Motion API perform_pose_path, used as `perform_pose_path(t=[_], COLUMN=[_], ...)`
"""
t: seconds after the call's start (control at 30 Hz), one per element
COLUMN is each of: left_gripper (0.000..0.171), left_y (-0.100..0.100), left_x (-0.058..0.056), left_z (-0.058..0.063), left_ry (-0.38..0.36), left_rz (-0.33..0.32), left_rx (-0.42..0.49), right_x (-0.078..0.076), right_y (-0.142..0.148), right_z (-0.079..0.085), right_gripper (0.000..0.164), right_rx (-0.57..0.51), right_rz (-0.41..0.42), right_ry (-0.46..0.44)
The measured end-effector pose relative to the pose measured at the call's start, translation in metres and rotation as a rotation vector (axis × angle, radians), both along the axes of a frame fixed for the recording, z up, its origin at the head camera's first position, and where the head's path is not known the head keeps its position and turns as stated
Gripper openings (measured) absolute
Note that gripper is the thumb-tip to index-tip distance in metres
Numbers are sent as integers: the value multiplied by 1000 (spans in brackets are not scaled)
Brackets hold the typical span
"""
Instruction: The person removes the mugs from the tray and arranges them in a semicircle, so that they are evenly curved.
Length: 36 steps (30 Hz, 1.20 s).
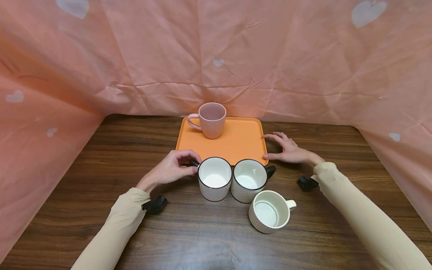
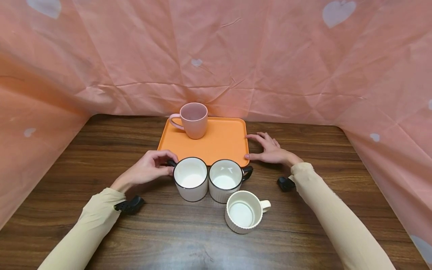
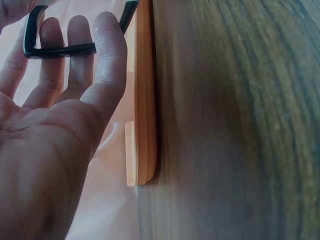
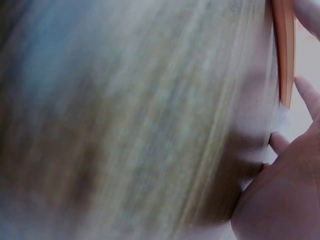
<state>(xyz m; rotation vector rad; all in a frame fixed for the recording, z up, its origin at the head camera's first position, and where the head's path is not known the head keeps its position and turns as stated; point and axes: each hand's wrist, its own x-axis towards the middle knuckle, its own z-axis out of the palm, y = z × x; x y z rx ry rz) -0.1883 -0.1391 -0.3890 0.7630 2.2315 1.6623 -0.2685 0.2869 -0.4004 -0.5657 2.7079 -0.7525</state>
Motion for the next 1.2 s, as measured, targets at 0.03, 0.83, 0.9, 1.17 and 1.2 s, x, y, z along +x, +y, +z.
perform_pose_path(t=[0.03,0.83,0.9,1.17,1.2], left_gripper=[19,29,30,33,33], left_y=[0,-3,-4,-4,-4], left_x=[-1,-9,-12,-27,-29], left_z=[0,8,11,19,20], left_ry=[0,22,28,97,117], left_rz=[-1,52,84,293,322], left_rx=[2,-35,-41,-62,-55], right_x=[0,-1,-1,-1,-1], right_y=[0,-1,0,1,1], right_z=[0,-2,-3,-4,-4], right_gripper=[78,79,79,80,80], right_rx=[0,-4,-5,-4,-3], right_rz=[1,2,-1,0,-1], right_ry=[2,7,6,9,10])
